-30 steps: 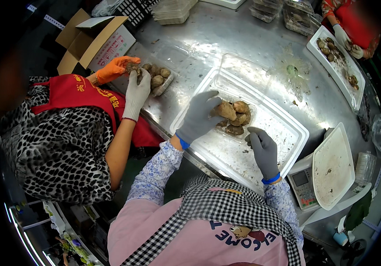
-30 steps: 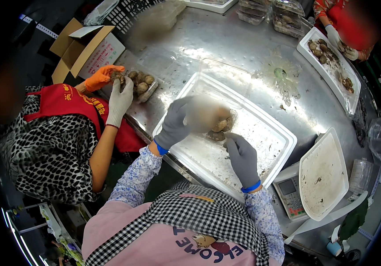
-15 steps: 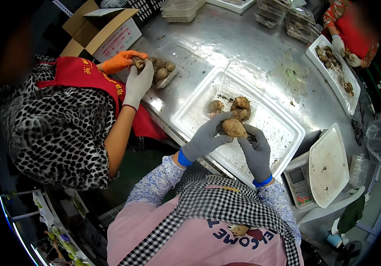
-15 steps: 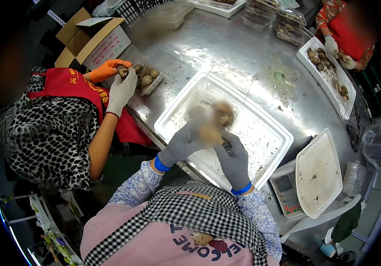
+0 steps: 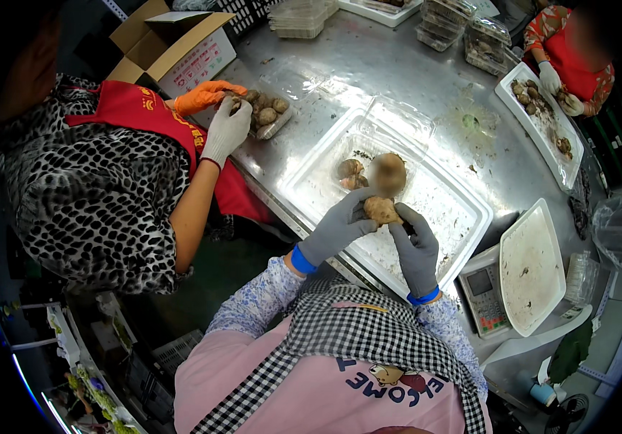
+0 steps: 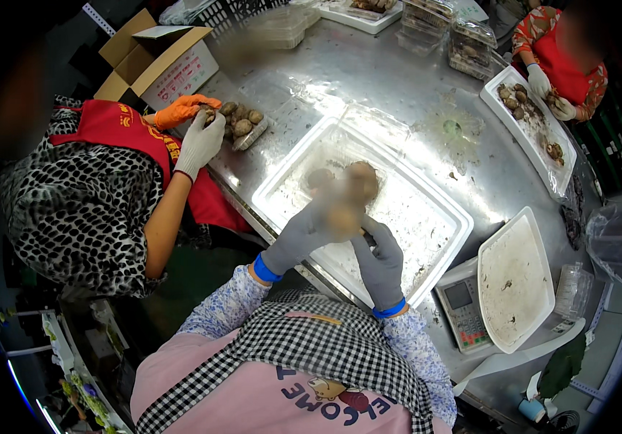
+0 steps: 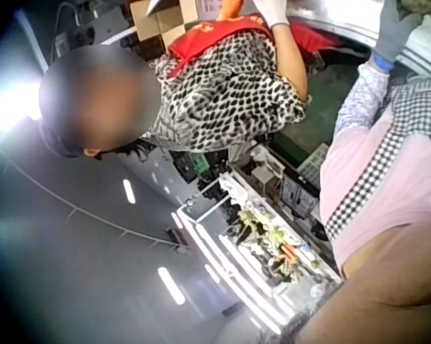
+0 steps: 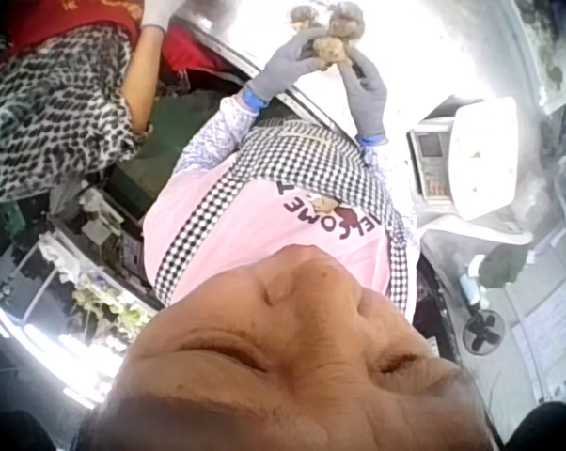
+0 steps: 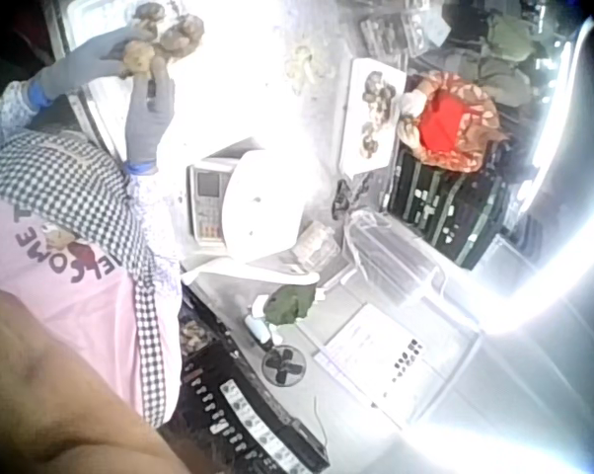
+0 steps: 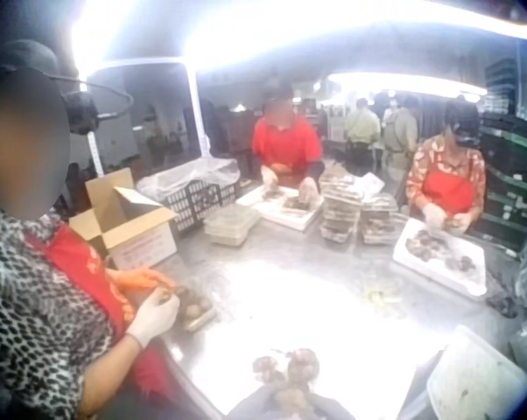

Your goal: The person sorts brown mushrooms from a tray onto a digital scale, then places them into clear plastic containers. They seal the containers and arrange them in a black storage bin. The person repeats this process with multiple batches of mushrooms.

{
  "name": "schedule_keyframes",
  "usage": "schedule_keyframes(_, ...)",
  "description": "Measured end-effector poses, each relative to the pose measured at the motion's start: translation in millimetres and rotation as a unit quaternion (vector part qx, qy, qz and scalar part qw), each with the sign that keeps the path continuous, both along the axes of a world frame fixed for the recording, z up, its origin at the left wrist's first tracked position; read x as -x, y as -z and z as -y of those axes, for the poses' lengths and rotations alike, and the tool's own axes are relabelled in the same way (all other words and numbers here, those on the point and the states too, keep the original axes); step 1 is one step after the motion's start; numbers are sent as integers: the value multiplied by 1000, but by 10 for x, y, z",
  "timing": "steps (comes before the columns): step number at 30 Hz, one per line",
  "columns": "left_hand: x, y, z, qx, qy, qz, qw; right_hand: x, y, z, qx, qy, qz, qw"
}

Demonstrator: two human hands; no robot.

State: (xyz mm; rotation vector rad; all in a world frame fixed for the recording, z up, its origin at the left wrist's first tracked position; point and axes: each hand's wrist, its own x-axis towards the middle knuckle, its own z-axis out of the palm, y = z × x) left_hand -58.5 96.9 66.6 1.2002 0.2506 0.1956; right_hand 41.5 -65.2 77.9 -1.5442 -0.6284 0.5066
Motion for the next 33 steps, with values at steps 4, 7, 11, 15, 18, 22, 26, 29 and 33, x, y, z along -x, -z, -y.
schedule_keyframes(4,54,-20,-11,39,-5,-18,999,43,-90,-26,-11,7,-59,998)
schedule_keyframes(7,82,33,-9,18,-18,-10,1000,43,-66,-37,-24,4,-66,998)
schedule_keyframes(11,86,-1,43,81,-30,15,996,23,-64,-41,-19,-1,-77,997)
schedule_keyframes(15,50,-22,93,93,-45,7,995,5,-135,-46,7,-2,-99,995)
schedule_keyframes(18,40,-25,115,90,-52,-1,995,12,-117,-68,5,7,-31,999)
schedule_keyframes(22,77,-30,145,76,-56,-10,995,42,-140,-152,0,19,22,1000)
schedule_keyframes(26,194,8,67,-430,-12,29,902,50,-206,-192,12,15,57,998)
schedule_keyframes(29,213,-178,-250,-916,142,130,353,62,-245,-202,21,20,28,999)
schedule_keyframes(33,205,-436,-391,-959,118,221,136,156,-227,-315,28,28,-44,998)
